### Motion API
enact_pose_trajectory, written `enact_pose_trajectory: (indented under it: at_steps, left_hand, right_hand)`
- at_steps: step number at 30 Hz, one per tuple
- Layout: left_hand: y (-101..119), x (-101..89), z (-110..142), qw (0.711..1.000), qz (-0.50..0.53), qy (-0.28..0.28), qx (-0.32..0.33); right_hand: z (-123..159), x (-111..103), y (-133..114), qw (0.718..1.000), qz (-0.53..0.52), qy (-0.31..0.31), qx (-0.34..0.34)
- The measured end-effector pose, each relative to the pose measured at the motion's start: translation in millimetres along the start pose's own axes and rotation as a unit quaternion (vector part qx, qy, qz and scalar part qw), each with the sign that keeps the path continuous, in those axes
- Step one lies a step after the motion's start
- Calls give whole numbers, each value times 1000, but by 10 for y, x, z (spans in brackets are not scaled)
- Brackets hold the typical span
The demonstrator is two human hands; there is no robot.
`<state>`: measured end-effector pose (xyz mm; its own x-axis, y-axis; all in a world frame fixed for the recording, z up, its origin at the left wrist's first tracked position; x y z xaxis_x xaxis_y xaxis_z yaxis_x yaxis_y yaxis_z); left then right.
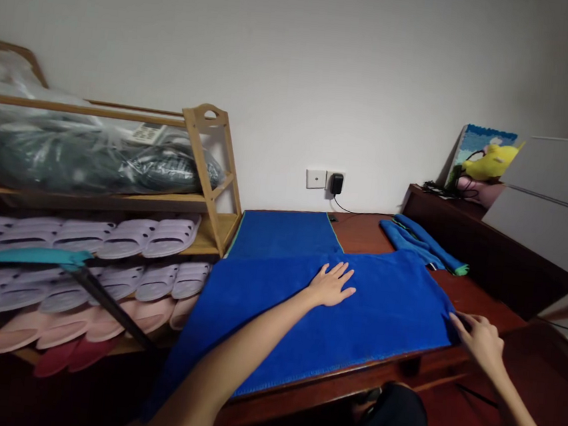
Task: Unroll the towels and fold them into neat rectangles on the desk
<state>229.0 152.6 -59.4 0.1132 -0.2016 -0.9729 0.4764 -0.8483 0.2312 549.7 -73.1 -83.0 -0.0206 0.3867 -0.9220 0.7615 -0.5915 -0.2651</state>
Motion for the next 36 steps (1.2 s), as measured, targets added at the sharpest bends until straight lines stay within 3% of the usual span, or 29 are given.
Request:
enact_pose_trajectory:
  at_steps: [4,9,11,14,16,19,22,25,28,30,33,36]
  left_hand:
    - [8,1,14,1000,4,-3,4]
    - [-3,-3,15,1000,8,-1,-1]
    - [20,-40,17,1000,0,8,-3]
    - [160,-190,115,996,-30,78,10]
    - [329,-284,301,991,-39,123,34]
    - [615,-269,733,991,0,91,100]
    - [818,-147,1175,984,26,16,174]
    - [841,-38,1388,982,36,-28,181]
    - [816,22,1401,983,31,-38,177]
    - [816,38,1388,983,26,-39,177]
    - [842,19,1417,983,23,-41,176]
    - [879,-48,1492,983,26,-39,177]
  right_hand:
    - [-149,87,-34,999,-15,-33,-16]
    - [-209,-10,60,1000,-23,-15,5]
    - [-161,-105,52,1000,-3,25,13]
    - [-28,-244,-67,991,60,120,-9]
    - [59,-218,-174,986,79,118,-81]
    - [153,-15,-178,979,71,0,-193]
    - [170,98,28,973,59,-75,-208]
    - [66,6,132,979,49,-34,-196]
    - [-183,-106,-79,979,29,13,-201]
    - [-428,-73,-370,976,22,-7,-215]
    - [-821,147,-824,970,37,-77,-226]
    - [-1104,420,-1077,969,61,-117,-207]
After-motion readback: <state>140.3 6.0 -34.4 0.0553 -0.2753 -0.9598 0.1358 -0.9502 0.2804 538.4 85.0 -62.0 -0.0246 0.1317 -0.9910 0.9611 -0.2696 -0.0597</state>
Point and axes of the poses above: each hand's wrist, its own z-axis away from the middle knuckle, its own x-axis out of the palm, y = z × x, the point moved 5 cm from there along -z, towards the middle knuckle, and after that the axes turned 1 degree about -y, right-handed, at the moved point
